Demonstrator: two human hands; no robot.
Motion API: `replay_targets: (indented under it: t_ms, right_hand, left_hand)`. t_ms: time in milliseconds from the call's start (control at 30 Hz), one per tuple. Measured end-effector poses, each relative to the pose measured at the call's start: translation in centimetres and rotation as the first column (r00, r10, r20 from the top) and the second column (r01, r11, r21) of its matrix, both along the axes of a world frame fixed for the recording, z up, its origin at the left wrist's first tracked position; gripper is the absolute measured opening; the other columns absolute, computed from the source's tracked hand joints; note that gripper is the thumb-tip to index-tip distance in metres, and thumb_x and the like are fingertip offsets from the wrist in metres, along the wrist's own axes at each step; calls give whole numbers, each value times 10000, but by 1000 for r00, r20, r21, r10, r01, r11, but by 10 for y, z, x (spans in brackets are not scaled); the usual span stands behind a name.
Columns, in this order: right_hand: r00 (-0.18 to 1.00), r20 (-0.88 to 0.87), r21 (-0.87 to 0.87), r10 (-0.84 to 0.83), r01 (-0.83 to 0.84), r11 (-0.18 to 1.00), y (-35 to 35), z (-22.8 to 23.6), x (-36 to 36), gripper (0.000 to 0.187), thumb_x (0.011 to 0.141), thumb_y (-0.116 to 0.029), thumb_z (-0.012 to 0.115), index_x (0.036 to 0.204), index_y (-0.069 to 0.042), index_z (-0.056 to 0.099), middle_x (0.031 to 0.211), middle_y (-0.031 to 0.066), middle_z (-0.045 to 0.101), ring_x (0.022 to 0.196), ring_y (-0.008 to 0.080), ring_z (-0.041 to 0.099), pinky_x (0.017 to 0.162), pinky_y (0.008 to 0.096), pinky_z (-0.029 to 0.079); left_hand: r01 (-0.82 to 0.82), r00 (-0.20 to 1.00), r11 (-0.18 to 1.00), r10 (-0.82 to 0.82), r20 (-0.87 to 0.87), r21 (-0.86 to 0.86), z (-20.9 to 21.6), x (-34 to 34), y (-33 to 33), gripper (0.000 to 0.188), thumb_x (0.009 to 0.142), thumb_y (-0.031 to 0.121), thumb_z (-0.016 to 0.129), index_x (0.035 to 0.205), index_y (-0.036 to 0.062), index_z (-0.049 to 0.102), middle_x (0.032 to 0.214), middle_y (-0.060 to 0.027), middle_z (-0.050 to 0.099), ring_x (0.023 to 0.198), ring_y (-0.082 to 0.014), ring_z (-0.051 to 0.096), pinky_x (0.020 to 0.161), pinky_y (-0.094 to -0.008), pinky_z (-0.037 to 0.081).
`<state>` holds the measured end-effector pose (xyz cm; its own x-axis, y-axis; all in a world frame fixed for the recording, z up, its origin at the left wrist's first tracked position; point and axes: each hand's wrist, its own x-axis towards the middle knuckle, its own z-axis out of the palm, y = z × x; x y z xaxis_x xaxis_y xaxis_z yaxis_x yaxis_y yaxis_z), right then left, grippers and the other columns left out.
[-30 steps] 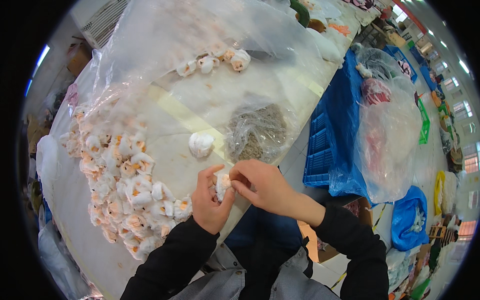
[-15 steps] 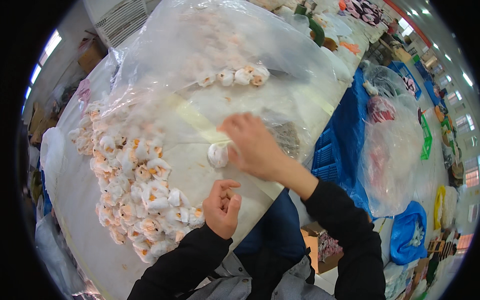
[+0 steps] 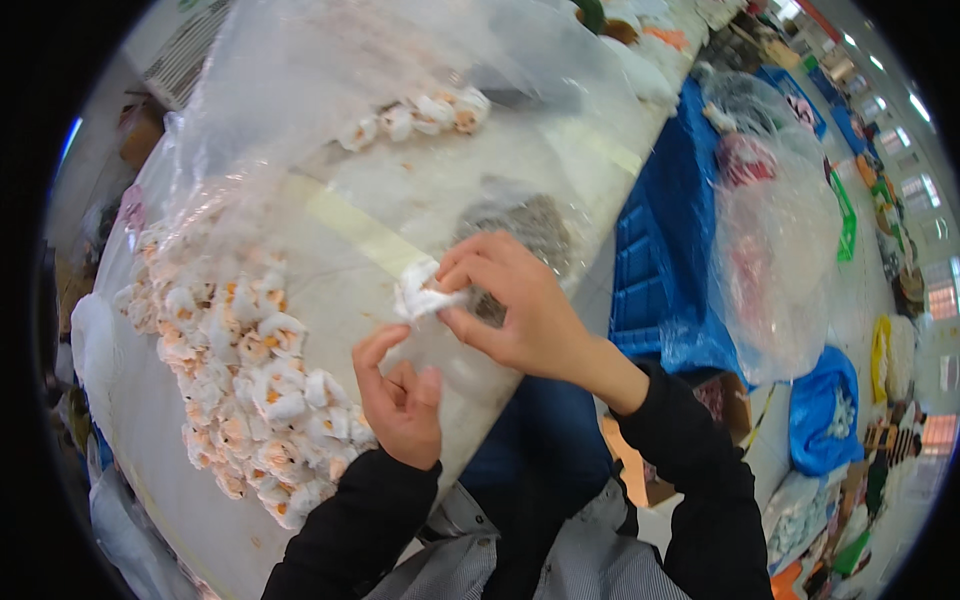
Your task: The person repeatedly picks up small white stuffed duck bodies, inserts small black beads into the head area to form eyes, and places the finished items on a table. The process is continuous and repetitive throughout the clip.
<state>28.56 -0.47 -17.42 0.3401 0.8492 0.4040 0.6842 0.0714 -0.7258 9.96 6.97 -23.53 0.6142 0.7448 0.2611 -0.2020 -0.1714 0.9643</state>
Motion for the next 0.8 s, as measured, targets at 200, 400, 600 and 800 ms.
replay_targets:
  t_ms: [200, 400, 600, 800]
  right_hand:
    - [877, -479, -131, -34, -32, 991, -33, -4, -13, 186, 929, -129, 734, 1058, 4, 720, 920, 41, 694, 859, 107, 624, 804, 270, 493]
    - [857, -512, -243, -65, -71, 967, -46, -9, -16, 240, 952, -144, 723, 1151, -9, 732, 905, 21, 679, 847, 88, 618, 778, 262, 491]
    - [756, -649, -68, -85, 53, 996, -52, -15, -37, 474, 943, -136, 739, 1385, -31, 603, 932, 12, 663, 894, 104, 636, 839, 267, 495]
    - [818, -560, -94, -130, 93, 991, -63, -24, -53, 474, 960, -117, 728, 1396, -22, 568, 1041, 32, 646, 963, 107, 621, 890, 265, 485]
  left_hand:
    - [194, 979, 944, -205, -13, -265, 11, -7, -2, 558, 988, 98, 657, 1480, -15, 420, 1489, -141, 476, 618, -35, 435, 568, -204, 374]
    - [313, 934, 853, -356, -26, -418, 27, 0, 0, 607, 981, 52, 669, 1510, -6, 377, 1366, -148, 583, 809, -67, 612, 678, -202, 482]
    - [313, 930, 730, -366, 38, -607, 35, 3, -5, 568, 985, 23, 667, 1490, 30, 407, 1249, -135, 631, 913, -92, 644, 699, -209, 502]
    - [275, 936, 663, -351, 36, -696, 34, 4, -2, 455, 996, 81, 675, 1398, 61, 463, 1152, -100, 645, 617, -10, 445, 475, -184, 282]
